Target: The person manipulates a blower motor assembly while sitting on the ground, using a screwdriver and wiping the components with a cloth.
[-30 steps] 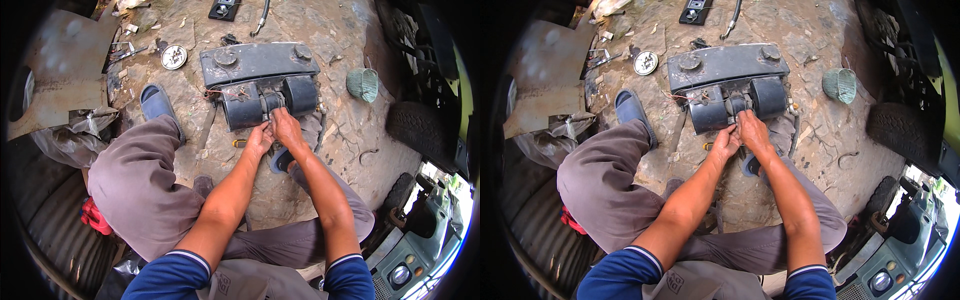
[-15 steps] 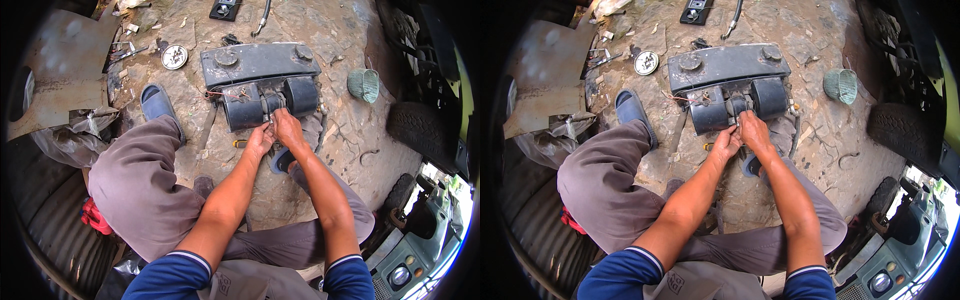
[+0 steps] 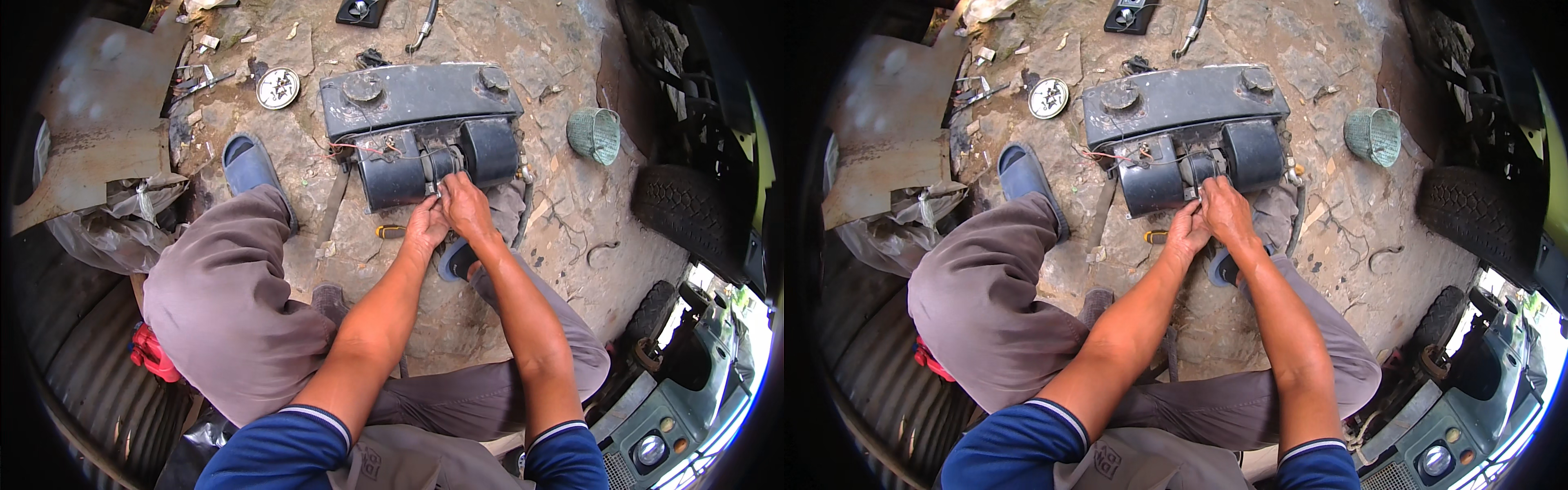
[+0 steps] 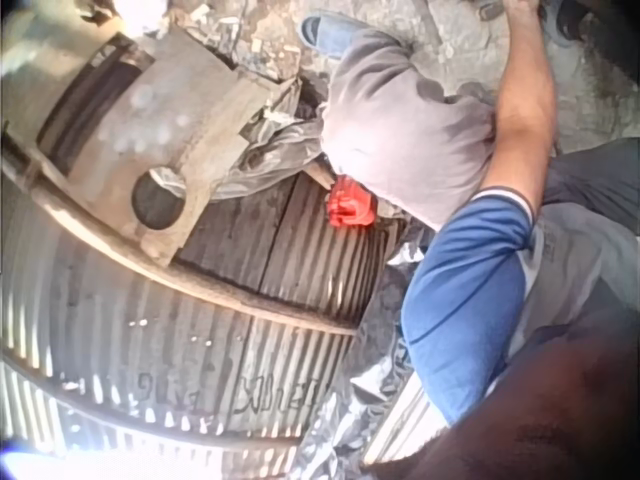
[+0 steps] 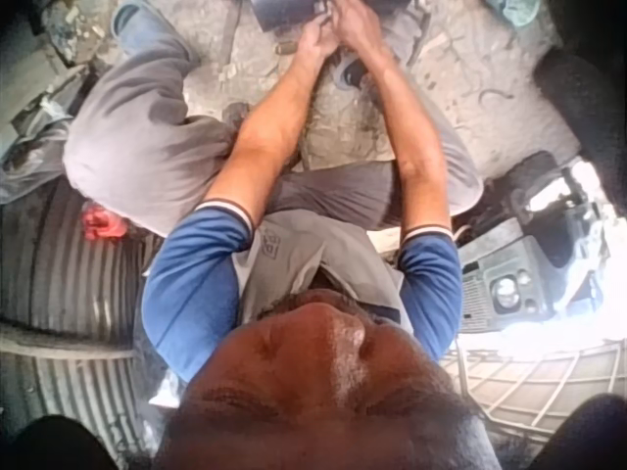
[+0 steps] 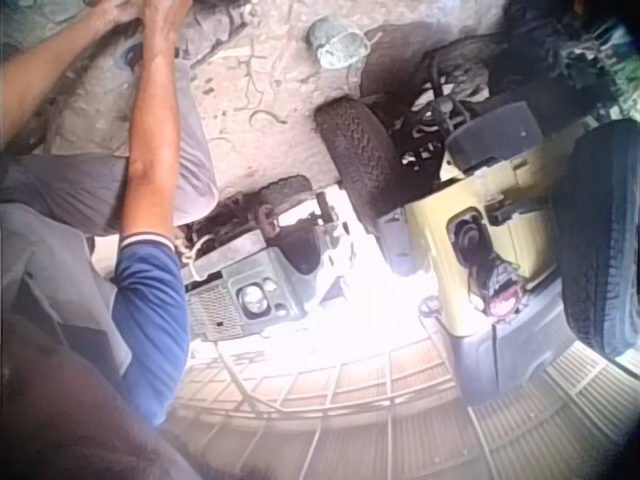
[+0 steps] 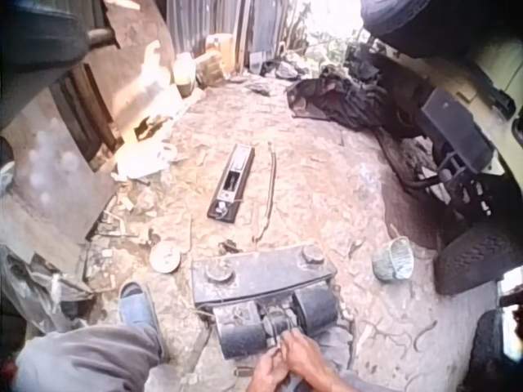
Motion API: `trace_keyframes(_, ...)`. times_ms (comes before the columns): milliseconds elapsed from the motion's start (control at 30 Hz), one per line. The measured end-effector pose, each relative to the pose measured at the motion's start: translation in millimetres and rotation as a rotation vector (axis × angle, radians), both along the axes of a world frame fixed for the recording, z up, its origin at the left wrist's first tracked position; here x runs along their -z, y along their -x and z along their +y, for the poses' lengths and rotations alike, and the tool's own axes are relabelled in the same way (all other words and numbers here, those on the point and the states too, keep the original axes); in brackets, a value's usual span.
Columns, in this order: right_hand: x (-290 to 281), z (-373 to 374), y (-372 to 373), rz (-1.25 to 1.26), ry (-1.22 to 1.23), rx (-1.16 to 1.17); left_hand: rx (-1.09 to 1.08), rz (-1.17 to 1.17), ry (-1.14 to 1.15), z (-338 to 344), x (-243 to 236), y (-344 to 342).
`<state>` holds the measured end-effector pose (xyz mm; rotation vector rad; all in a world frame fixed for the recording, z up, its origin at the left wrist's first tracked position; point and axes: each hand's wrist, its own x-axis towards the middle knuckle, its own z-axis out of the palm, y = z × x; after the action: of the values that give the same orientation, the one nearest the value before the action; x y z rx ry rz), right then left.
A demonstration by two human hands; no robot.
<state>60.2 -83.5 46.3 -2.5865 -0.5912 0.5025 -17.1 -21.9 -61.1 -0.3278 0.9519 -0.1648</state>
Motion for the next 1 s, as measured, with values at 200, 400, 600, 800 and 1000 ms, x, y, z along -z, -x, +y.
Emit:
trace_keyframes(200,0.7,-3.3,-0.2,0.006,0.035,-0.004,-0.025,-0.104,0.001,6.5,-7.7,5.0)
trace_keyframes(400,-2.1,-1.0,-1.7,0.034,0.032,0.001,-0.013,-0.113,0.043,12.2,4.1,6.2)
trace_keyframes(600,-2.0,-1.8,-1.6,0.051,0.006,0.042,0.038,-0.115,0.001,9.5,-3.0,4.6)
trace_keyframes(800,-6.0,0.6,-3.5,0.067,-0.025,0.06,0.019,-0.165,0.031,10.6,0.4,6.1)
trace_keyframes(1000,-3.7,-0.5,-3.6,0.05,0.017,0.045,-0.009,-0.179,0.016,7.4,-0.7,4.8)
